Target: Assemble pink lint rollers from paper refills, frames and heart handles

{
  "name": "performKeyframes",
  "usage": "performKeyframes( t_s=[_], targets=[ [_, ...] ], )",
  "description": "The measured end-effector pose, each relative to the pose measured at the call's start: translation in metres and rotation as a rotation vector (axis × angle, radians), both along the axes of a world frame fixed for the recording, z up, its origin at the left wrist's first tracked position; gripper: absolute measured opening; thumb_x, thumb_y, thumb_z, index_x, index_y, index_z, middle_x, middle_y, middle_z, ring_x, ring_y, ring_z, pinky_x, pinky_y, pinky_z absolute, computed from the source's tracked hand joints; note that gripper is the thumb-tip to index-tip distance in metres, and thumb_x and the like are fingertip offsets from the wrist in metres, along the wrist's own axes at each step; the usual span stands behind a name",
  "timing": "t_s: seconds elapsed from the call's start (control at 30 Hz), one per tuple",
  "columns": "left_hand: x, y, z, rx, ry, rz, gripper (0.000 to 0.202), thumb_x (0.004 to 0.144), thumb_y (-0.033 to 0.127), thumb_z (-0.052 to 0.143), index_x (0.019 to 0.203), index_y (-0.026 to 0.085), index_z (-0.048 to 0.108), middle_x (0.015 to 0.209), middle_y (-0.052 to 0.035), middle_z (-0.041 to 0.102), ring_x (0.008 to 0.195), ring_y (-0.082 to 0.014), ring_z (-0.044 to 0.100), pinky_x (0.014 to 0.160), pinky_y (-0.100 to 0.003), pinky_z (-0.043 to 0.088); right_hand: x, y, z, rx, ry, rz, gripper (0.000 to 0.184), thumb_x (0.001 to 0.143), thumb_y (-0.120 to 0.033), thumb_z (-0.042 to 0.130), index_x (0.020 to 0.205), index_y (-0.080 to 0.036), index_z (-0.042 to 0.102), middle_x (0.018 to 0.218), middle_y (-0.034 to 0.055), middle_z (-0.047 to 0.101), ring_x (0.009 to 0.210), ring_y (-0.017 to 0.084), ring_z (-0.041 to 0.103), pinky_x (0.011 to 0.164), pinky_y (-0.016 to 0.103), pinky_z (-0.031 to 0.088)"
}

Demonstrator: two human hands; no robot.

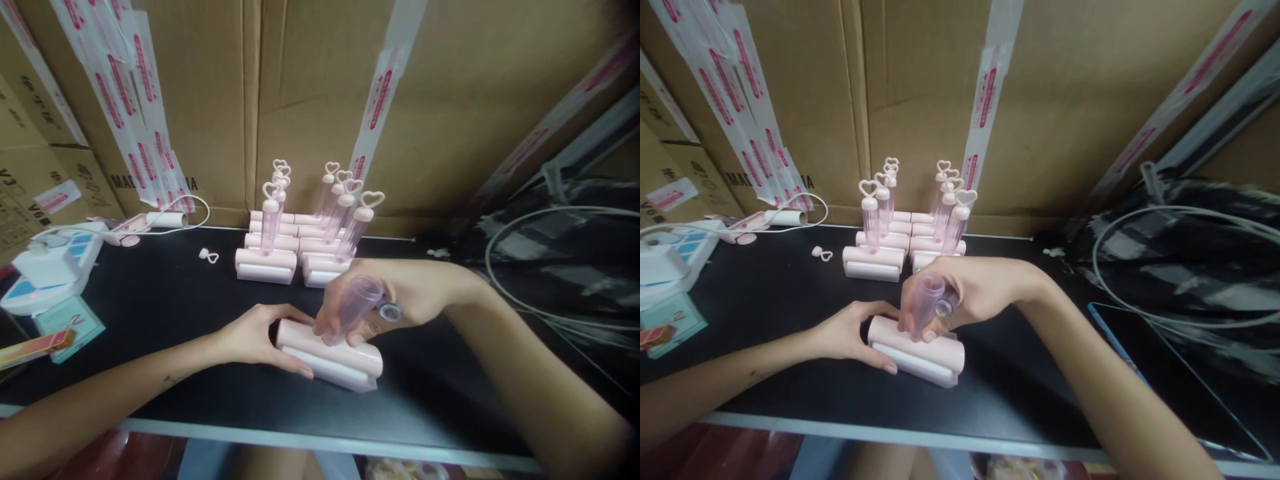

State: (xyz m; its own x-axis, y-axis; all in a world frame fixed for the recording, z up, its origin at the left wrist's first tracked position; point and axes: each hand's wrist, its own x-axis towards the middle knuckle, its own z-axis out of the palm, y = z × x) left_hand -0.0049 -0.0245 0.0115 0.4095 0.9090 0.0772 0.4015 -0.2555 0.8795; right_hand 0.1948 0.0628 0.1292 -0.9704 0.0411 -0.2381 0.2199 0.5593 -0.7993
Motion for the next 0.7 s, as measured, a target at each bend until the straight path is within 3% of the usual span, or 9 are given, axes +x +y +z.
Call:
performKeyframes(
  t_s=[0.27,0.57,0.63,0.7],
  targets=[
    [-0.016,0.020,-0.002,-0.219,-0.205,-0.326,0.053,0.053,0.025,0.083,0.102,0.018,0.063,0.093,-0.0016,0.065,0.089,-0.0188,0.061,0.080,-0.028,0.047,-0.016,-0.013,-0.007,-0.121,-0.089,0.013,0.027,0.076,-0.035,0.068,0.092,-0.013,0.069,0.101,0.0104,0.070,0.094,0.019,0.065,0.082,0.026,0.050],
    [-0.017,0.011,-0.006,-0.101,-0.119,-0.218,0.052,0.056,0.032,0.081,0.101,0.016,0.061,0.094,-0.0034,0.064,0.087,-0.0192,0.060,0.078,-0.029,0.047,-0.014,-0.016,-0.016,-0.189,-0.004,0.014,0.023,0.079,-0.031,0.066,0.092,-0.012,0.066,0.102,0.0120,0.068,0.094,0.020,0.065,0.082,0.030,0.051],
    [-0.017,0.009,-0.003,-0.079,-0.081,-0.185,0.053,0.055,0.034,0.082,0.101,0.016,0.062,0.093,-0.0032,0.064,0.086,-0.0199,0.060,0.077,-0.030,0.047,-0.012,-0.018,-0.019,-0.184,0.017,0.003,0.028,0.077,-0.034,0.067,0.094,-0.012,0.067,0.100,0.0110,0.069,0.092,0.020,0.065,0.081,0.030,0.051],
    [-0.015,0.008,-0.001,-0.045,-0.060,-0.189,0.053,0.055,0.034,0.081,0.101,0.017,0.061,0.096,-0.0037,0.064,0.090,-0.0208,0.060,0.080,-0.031,0.046,-0.006,-0.020,-0.023,-0.113,0.050,-0.036,0.040,0.075,-0.037,0.069,0.108,-0.015,0.066,0.105,0.0102,0.068,0.096,0.021,0.064,0.083,0.030,0.050]
  ],
)
